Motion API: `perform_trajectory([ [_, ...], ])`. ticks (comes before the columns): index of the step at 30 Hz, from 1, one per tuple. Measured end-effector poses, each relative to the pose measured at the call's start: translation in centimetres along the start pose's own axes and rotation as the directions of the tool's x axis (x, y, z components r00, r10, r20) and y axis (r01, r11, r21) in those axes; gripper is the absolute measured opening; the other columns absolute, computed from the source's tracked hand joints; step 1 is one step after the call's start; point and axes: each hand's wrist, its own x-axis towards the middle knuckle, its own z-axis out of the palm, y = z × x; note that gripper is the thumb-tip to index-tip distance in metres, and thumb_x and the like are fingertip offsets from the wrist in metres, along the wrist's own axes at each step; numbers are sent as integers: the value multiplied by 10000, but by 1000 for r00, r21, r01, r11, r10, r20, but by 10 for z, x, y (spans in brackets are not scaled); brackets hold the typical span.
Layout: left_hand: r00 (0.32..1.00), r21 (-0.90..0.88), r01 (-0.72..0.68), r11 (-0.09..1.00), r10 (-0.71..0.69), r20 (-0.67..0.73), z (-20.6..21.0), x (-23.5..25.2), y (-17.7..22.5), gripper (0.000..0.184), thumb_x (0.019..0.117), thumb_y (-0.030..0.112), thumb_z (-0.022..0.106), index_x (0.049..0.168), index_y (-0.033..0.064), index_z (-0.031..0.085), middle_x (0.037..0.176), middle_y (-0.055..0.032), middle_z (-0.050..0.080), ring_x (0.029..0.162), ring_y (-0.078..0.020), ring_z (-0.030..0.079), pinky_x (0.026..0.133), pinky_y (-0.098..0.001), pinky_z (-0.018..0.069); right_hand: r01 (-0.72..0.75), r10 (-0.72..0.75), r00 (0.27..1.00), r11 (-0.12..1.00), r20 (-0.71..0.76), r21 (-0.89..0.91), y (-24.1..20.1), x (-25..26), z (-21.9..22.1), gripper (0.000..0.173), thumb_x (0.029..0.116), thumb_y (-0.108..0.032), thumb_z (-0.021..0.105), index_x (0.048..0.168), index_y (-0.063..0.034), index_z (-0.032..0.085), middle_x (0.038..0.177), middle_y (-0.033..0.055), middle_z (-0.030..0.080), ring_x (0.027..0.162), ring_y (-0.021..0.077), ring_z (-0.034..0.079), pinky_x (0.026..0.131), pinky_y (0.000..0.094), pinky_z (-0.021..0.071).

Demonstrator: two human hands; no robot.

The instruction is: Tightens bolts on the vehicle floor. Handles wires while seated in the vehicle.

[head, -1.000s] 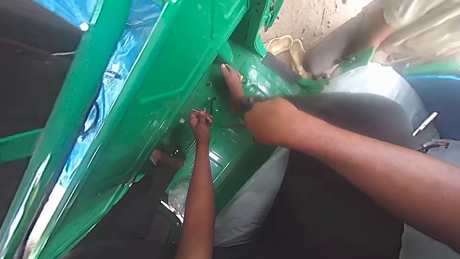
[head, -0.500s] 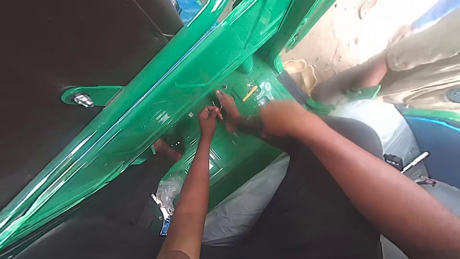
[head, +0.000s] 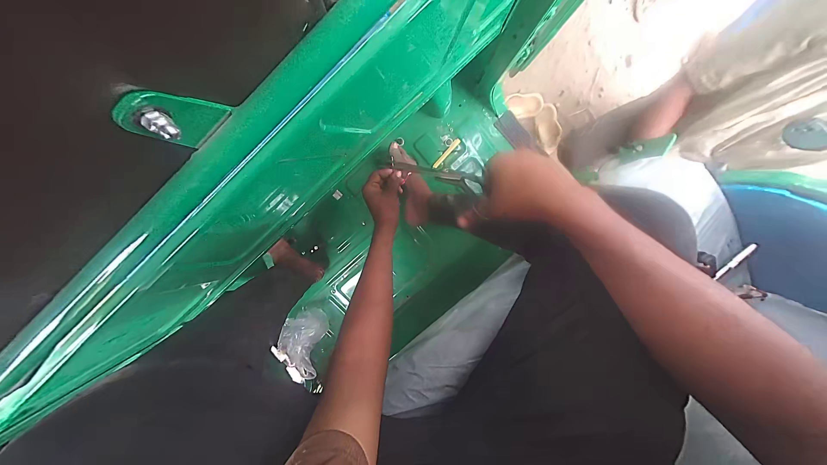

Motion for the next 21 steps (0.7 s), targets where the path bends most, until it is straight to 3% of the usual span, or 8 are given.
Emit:
perform_trajectory([
  [3,1000,-10,-10,1000,10,-19,9,0,2,134,930,13,704,1046,-50,679,849,-97,718,657,-156,664,607,-310,589,-53,53,999,996,1,-65,-7,-4,4,522,744,-603,807,760,-132,583,750,103,592,728,322,624,563,545,452],
  [9,996,-35,71,997,-73,-46,13,-4,2,176,944,33,694,1091,-62,672,862,-106,719,664,-165,681,618,-321,609,-69,69,998,994,-4,-88,-13,7,13,545,761,-596,797,866,-93,614,845,143,629,824,359,654,619,572,481],
  [11,995,-59,99,993,-101,-27,12,-5,2,408,917,27,725,1283,-66,571,877,-131,723,668,-192,691,632,-345,616,-71,70,998,995,-9,-77,-18,13,14,537,760,-596,787,849,-98,605,847,140,628,819,352,652,609,561,476],
  [13,994,-63,112,992,-113,-9,11,-6,4,727,888,24,769,1494,-29,372,819,-140,707,633,-204,682,618,-355,610,-68,67,998,994,-9,-85,-22,19,15,549,761,-611,769,858,-97,601,861,146,627,829,356,654,606,564,476],
  [14,993,-68,114,991,-114,-1,12,-7,5,828,881,21,777,1545,-16,285,815,-145,704,634,-208,685,626,-358,613,-67,66,998,994,-16,-90,-23,22,16,532,762,-599,762,837,-99,596,848,145,625,816,359,653,594,563,471],
  [16,994,-80,110,991,-109,17,12,-7,5,919,880,24,776,1583,-10,185,800,-143,690,633,-207,678,632,-356,609,-59,58,998,994,-17,-90,-24,26,19,495,780,-556,762,814,-97,582,839,146,619,807,363,648,589,562,467],
  [21,996,-90,85,992,-81,41,12,-8,4,997,865,26,789,1599,-22,116,784,-130,697,623,-192,678,607,-339,604,-26,24,1000,994,-17,-104,-25,36,28,465,807,-522,759,864,-86,609,876,154,635,855,368,657,625,573,481],
])
